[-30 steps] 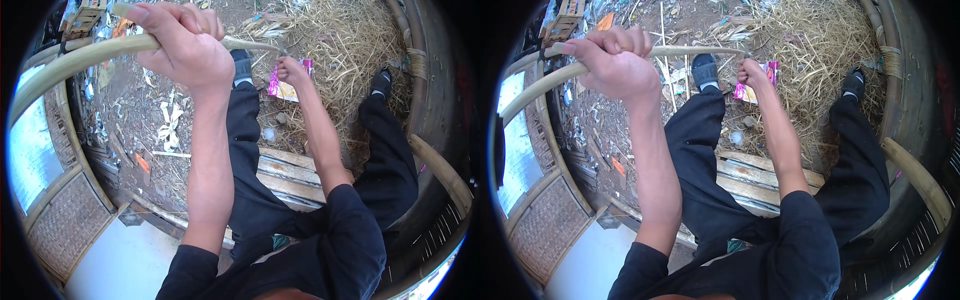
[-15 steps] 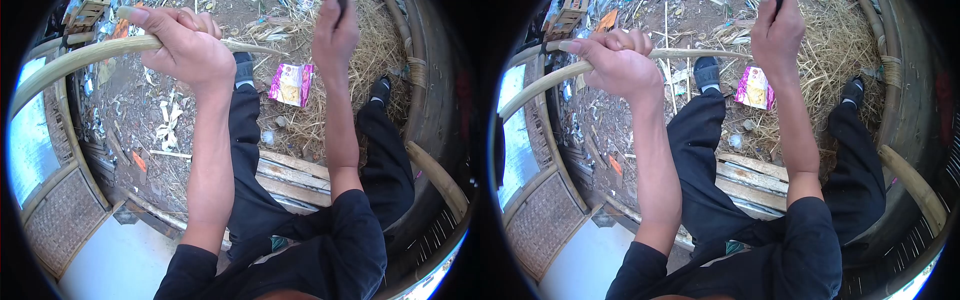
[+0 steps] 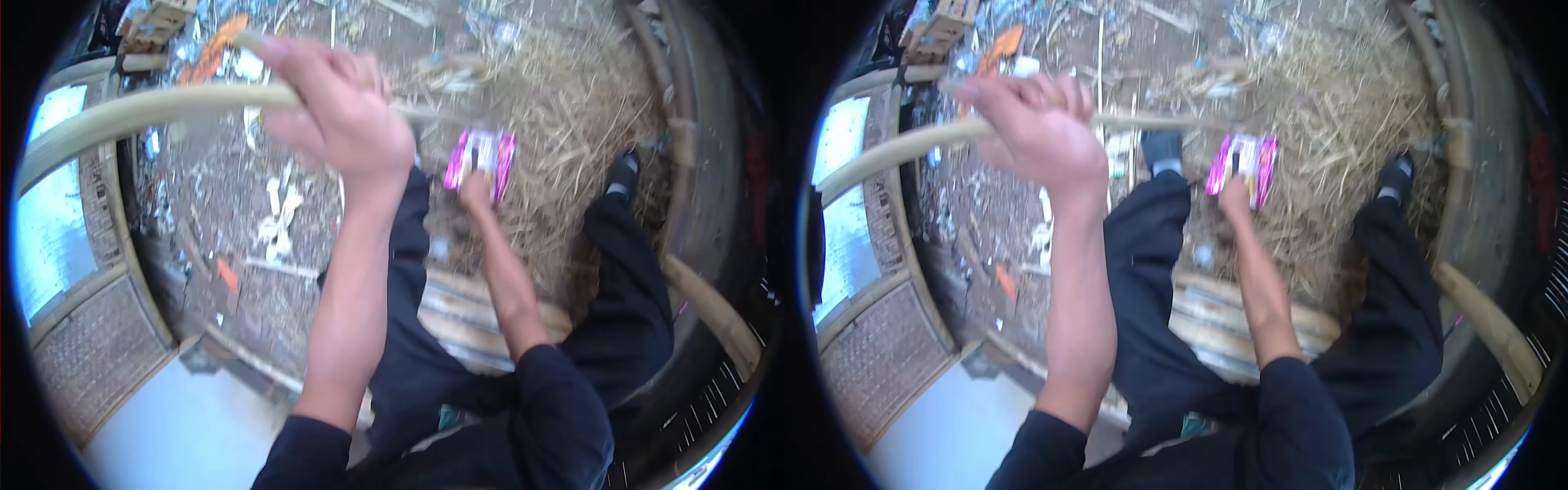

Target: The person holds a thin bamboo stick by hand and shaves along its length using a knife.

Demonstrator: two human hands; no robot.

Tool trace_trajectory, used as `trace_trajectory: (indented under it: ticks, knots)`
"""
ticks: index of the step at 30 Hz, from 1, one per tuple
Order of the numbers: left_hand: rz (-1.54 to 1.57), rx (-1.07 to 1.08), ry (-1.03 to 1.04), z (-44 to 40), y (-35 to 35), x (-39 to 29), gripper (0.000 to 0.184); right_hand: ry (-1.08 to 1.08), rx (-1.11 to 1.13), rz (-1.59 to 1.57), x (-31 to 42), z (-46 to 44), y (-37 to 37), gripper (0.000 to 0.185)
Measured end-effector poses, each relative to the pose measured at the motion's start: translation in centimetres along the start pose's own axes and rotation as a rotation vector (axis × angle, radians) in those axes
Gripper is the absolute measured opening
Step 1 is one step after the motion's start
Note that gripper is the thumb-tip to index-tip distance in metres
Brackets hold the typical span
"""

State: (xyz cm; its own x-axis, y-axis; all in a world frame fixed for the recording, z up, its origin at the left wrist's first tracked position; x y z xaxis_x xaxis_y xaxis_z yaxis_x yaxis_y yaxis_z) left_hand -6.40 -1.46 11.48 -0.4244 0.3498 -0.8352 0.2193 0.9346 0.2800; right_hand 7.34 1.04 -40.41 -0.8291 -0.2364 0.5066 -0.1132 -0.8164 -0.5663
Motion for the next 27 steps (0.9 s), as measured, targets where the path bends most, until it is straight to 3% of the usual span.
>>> trace_trajectory:
  ticks: [1,2,3,5,9,11,14,17,21,23,25,26,27]
  knots:
    - [0.009,0.0,-0.081,1.6,-0.9,-0.3,0.054,-0.07,0.067,0.079,-1.7,5.6,2.6,0.038]
    - [-0.072,0.188,0.012,1.1,-1.0,-0.4,0.055,0.026,0.115,0.033,-3.3,8.9,3.3,0.038]
    - [-0.032,0.198,0.056,0.4,-0.5,-0.6,0.055,0.061,0.076,-0.024,0.2,8.2,-1.1,0.038]
    - [-0.06,0.082,-0.059,1.4,-1.6,-0.5,0.056,0.117,-0.18,-0.156,-0.3,8.9,-2.9,0.05]
    - [-0.01,0.128,-0.02,2.2,0.2,-0.8,0.056,0.111,-0.014,-0.163,-0.7,8.4,-4.3,0.054]
    - [-0.009,0.144,-0.022,1.9,0.3,-0.8,0.056,0.078,-0.06,-0.186,-2.8,6.7,-3.4,0.057]
    - [0.006,0.163,-0.03,1.6,-0.2,-0.8,0.055,0.077,0.082,-0.292,-4.7,5.7,-3.7,0.059]
    - [0.008,0.196,-0.054,1.4,-0.6,-0.4,0.055,0.313,0.761,-1.024,-4.6,6.1,-3.6,0.046]
    - [-0.008,0.167,-0.008,1.2,-0.6,-0.6,0.054,0.365,0.88,-1.25,-2.4,8.4,-5.2,0.045]
    - [-0.017,0.169,-0.009,1.1,-0.7,-0.6,0.053,0.33,0.933,-1.213,-3.1,7.2,-2.8,0.043]
    - [-0.047,0.13,0.003,1.1,-1.1,-0.6,0.054,-0.161,-0.323,-0.028,-1.8,7.8,-6.3,0.037]
    - [-0.051,0.131,0.001,1.2,-1.2,-0.6,0.054,-0.037,-0.182,-0.131,1.1,10.8,-9.1,0.039]
    - [-0.053,0.116,0.009,1.1,-1.4,-0.6,0.054,-0.039,-0.181,-0.132,2.0,11.3,-9.4,0.039]
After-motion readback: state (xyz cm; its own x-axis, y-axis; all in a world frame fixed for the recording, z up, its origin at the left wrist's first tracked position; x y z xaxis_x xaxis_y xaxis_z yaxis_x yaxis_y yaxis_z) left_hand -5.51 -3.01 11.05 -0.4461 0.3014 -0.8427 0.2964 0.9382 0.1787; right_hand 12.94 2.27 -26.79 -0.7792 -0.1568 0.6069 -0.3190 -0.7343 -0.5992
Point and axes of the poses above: each hand's wrist, its own z-axis away from the middle knuckle, its own y-axis out of the palm, x = y × z, the point moved 6 cm from there along -z, towards the middle knuckle, and after that the axes turned 5 degrees about y, right-handed, at the moved point
